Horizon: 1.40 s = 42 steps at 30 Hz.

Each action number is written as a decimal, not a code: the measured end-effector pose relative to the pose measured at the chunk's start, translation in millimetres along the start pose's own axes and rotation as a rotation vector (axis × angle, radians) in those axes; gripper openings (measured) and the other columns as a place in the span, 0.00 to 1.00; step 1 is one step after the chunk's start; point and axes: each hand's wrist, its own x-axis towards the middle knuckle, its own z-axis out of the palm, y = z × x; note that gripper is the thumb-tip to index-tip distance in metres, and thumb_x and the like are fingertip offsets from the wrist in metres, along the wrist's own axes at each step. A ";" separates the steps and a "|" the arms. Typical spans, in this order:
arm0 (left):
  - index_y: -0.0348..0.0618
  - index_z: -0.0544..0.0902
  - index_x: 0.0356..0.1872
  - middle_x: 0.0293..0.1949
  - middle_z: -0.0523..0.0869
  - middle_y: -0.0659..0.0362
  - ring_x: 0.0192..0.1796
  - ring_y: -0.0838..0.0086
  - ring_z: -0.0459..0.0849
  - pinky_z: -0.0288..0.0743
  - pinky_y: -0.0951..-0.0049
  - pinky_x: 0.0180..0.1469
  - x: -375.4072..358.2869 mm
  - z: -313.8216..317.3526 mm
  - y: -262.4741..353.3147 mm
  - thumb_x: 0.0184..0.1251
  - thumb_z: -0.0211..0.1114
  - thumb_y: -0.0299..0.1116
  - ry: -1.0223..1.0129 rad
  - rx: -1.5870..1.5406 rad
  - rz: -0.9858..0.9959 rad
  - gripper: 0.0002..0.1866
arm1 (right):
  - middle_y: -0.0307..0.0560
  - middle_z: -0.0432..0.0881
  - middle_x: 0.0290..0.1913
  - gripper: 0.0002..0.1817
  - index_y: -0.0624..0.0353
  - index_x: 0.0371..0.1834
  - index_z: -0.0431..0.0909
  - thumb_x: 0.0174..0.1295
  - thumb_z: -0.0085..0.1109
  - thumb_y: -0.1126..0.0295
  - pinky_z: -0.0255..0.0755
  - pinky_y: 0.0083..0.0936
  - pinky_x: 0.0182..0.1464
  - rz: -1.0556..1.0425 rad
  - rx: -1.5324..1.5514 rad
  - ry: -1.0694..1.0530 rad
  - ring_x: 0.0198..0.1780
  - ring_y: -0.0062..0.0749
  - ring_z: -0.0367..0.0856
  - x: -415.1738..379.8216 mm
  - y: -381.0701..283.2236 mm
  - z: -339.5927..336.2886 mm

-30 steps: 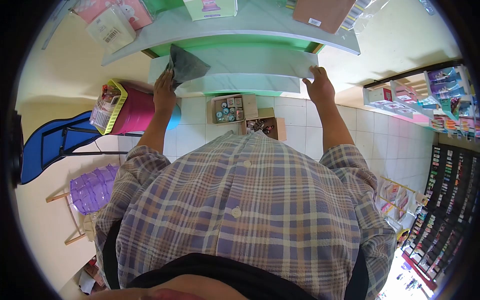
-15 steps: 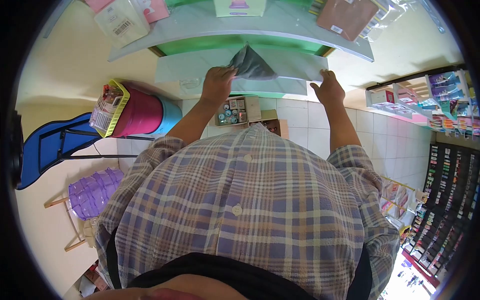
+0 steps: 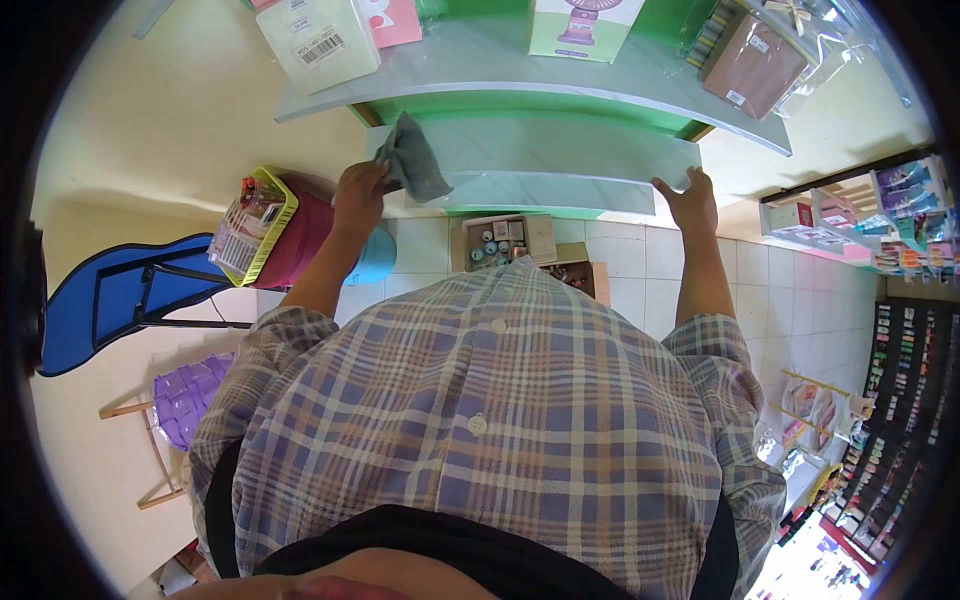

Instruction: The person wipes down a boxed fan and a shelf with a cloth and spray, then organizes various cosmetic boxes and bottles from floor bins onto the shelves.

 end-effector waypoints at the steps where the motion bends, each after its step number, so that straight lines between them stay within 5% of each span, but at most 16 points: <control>1: 0.39 0.85 0.41 0.42 0.87 0.51 0.46 0.57 0.83 0.76 0.59 0.51 2.3 6.7 10.1 0.52 0.65 0.20 -0.010 -0.026 0.011 0.13 | 0.55 0.67 0.69 0.49 0.63 0.66 0.68 0.51 0.65 0.35 0.70 0.38 0.63 0.004 -0.003 -0.005 0.68 0.42 0.69 0.3 4.2 4.3; 9: 0.40 0.85 0.41 0.44 0.87 0.52 0.45 0.58 0.83 0.75 0.59 0.52 31.8 49.9 86.1 0.54 0.64 0.23 -0.076 -0.130 0.136 0.12 | 0.55 0.60 0.73 0.67 0.67 0.73 0.53 0.37 0.67 0.27 0.70 0.46 0.64 0.161 -0.123 -0.187 0.68 0.54 0.68 -4.5 -27.3 -23.1; 14: 0.43 0.85 0.44 0.43 0.87 0.53 0.44 0.59 0.83 0.75 0.60 0.51 7.7 11.7 15.8 0.50 0.68 0.24 -0.065 -0.060 0.091 0.16 | 0.51 0.63 0.72 0.64 0.66 0.71 0.57 0.39 0.67 0.27 0.71 0.45 0.63 0.189 -0.190 -0.296 0.66 0.52 0.70 2.4 -30.2 -35.2; 25: 0.37 0.83 0.43 0.36 0.86 0.51 0.40 0.54 0.83 0.76 0.55 0.47 31.2 22.3 51.8 0.55 0.62 0.20 -0.049 -0.105 0.136 0.13 | 0.57 0.64 0.71 0.64 0.68 0.71 0.56 0.40 0.69 0.30 0.71 0.47 0.63 0.168 -0.113 -0.214 0.66 0.56 0.70 9.2 -7.6 -13.8; 27: 0.36 0.85 0.40 0.38 0.87 0.47 0.38 0.53 0.83 0.77 0.57 0.49 40.9 14.2 35.0 0.56 0.60 0.21 -0.132 -0.059 0.035 0.11 | 0.57 0.65 0.71 0.64 0.68 0.71 0.56 0.40 0.69 0.31 0.71 0.47 0.63 0.168 -0.116 -0.205 0.66 0.56 0.70 8.0 -9.3 -15.1; 31: 0.32 0.84 0.37 0.33 0.86 0.45 0.35 0.51 0.83 0.77 0.56 0.43 50.3 21.7 20.8 0.57 0.59 0.23 0.033 0.121 -0.100 0.10 | 0.56 0.66 0.70 0.63 0.67 0.71 0.56 0.40 0.69 0.31 0.71 0.46 0.63 0.206 -0.126 -0.213 0.66 0.55 0.70 2.0 -17.7 -24.7; 38: 0.32 0.83 0.48 0.51 0.85 0.46 0.52 0.54 0.82 0.73 0.59 0.58 47.8 35.9 15.8 0.61 0.55 0.27 0.022 0.179 -0.185 0.17 | 0.56 0.66 0.70 0.63 0.67 0.72 0.56 0.40 0.69 0.32 0.72 0.46 0.62 0.210 -0.129 -0.208 0.65 0.54 0.71 -4.2 -27.2 -30.3; 42: 0.32 0.83 0.47 0.49 0.85 0.46 0.53 0.54 0.82 0.73 0.59 0.58 46.2 40.4 15.7 0.60 0.56 0.26 0.074 0.298 -0.151 0.16 | 0.56 0.65 0.71 0.63 0.67 0.72 0.56 0.41 0.68 0.31 0.72 0.46 0.62 0.203 -0.149 -0.212 0.65 0.55 0.71 -6.8 -30.5 -30.1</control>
